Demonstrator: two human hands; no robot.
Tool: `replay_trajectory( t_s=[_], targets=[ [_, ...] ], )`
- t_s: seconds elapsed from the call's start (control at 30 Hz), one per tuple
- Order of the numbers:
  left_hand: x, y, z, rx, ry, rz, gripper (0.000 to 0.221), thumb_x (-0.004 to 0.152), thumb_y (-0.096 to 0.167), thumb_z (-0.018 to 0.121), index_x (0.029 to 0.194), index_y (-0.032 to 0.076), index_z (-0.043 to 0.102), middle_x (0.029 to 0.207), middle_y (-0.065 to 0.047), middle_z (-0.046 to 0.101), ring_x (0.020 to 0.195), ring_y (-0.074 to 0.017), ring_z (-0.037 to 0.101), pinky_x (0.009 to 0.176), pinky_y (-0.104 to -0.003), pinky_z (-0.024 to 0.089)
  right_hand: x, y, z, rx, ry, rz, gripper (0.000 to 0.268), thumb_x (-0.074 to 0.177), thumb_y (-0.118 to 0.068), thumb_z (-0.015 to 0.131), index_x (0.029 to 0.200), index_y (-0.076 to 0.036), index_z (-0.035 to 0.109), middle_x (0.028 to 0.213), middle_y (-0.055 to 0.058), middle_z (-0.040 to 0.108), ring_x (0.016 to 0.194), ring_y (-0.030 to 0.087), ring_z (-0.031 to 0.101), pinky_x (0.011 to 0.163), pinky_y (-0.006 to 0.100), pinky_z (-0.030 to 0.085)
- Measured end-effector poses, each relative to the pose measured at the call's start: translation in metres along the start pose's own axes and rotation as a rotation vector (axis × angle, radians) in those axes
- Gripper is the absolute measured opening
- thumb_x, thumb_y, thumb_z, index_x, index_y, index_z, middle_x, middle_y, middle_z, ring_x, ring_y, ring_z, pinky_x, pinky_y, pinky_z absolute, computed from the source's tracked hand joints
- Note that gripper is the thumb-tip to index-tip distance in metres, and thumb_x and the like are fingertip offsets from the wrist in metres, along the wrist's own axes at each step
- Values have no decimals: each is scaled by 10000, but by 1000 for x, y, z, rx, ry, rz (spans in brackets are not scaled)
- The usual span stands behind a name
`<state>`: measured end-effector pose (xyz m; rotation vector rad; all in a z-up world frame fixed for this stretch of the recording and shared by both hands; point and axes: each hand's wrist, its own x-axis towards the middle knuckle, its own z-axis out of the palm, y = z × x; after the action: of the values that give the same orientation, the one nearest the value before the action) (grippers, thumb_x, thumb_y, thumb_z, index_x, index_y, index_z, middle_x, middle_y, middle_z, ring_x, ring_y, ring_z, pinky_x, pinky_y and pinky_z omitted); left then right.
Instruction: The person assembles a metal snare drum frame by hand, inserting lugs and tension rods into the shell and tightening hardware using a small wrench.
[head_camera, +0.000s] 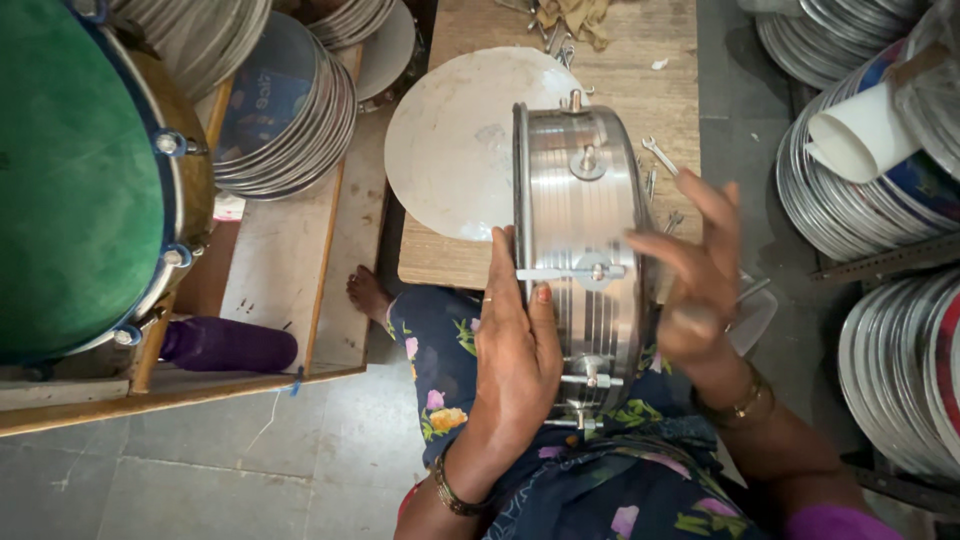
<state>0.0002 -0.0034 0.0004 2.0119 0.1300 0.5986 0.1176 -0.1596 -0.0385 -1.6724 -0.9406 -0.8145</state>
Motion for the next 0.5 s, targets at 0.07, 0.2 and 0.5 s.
replay_trajectory(
  t_s=[0.07,0.2,0.5],
  targets=[
    [-2,0,0,-6,6,6,590,1076,82,448,1556,-165,211,1549,-407,407,1458,-511,448,1202,-472,391,1,2,1,48,59,-71,862,1049,-663,113,998,-88,752,1420,176,571,1385,292,498,1310,506,166],
    [-2,0,1,-5,-19,-23,587,1094,97,447,1564,-163,209,1544,-412,403,1454,-509,447,1199,-472,389,-2,-1,-5,-45,-94,54,842,1077,-671,103,1006,-147,758,1463,181,526,1436,302,488,1314,499,157],
    [-2,0,1,-14,-10,-23,587,1096,107,446,1563,-163,214,1546,-408,411,1460,-502,447,1202,-472,384,-2,-1,-4,-8,-102,68,783,1097,-650,165,1009,-141,753,1492,120,495,1453,313,453,1324,540,143]
  ],
)
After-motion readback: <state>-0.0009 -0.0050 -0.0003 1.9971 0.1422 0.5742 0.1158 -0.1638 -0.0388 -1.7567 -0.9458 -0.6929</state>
